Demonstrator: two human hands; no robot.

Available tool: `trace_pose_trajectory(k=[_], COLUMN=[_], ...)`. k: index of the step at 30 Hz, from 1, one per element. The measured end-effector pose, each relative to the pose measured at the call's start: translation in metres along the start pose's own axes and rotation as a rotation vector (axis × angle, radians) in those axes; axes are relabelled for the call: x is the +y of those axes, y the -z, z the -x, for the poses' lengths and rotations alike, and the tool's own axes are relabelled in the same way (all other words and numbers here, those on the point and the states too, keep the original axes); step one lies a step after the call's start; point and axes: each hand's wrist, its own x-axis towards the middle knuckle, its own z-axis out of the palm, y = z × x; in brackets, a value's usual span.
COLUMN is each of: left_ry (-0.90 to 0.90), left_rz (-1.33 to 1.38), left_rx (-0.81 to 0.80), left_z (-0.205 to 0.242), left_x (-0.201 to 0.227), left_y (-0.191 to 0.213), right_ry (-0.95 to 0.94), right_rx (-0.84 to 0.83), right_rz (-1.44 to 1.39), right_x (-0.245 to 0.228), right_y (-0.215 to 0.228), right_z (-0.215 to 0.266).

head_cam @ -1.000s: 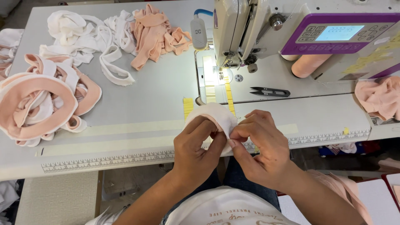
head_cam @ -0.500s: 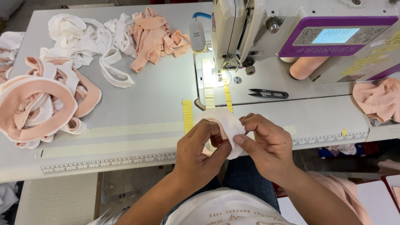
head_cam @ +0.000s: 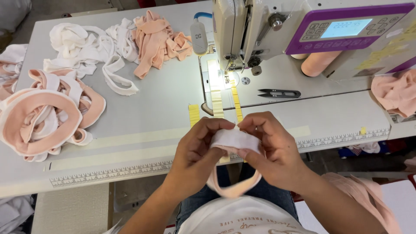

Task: Handling and trimming fabric garment components at a sewing workstation

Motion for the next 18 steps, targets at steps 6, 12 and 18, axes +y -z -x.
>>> trace_pose_trajectory(k=[6,12,18], left_ry=[0.091,0.150,0.261], left_rz=[0.053,-0.152,-0.206], left_rx=[0.016,0.160,0.097], left_z=[0.001,-0.001,-0.002], left_x=[0.000,0.005,0.005], left_y=[0.000,-0.015,-0.013], right_ry=[0.420,0.380,0.120], right_rx=[0.053,0.037,0.047], right_rz=[0.444,0.373,0.098], right_x=[-0.015,-0.012,-0.011], right_y=[-0.006,-0.003,0.009], right_z=[-0.006,-0.010,-0.014])
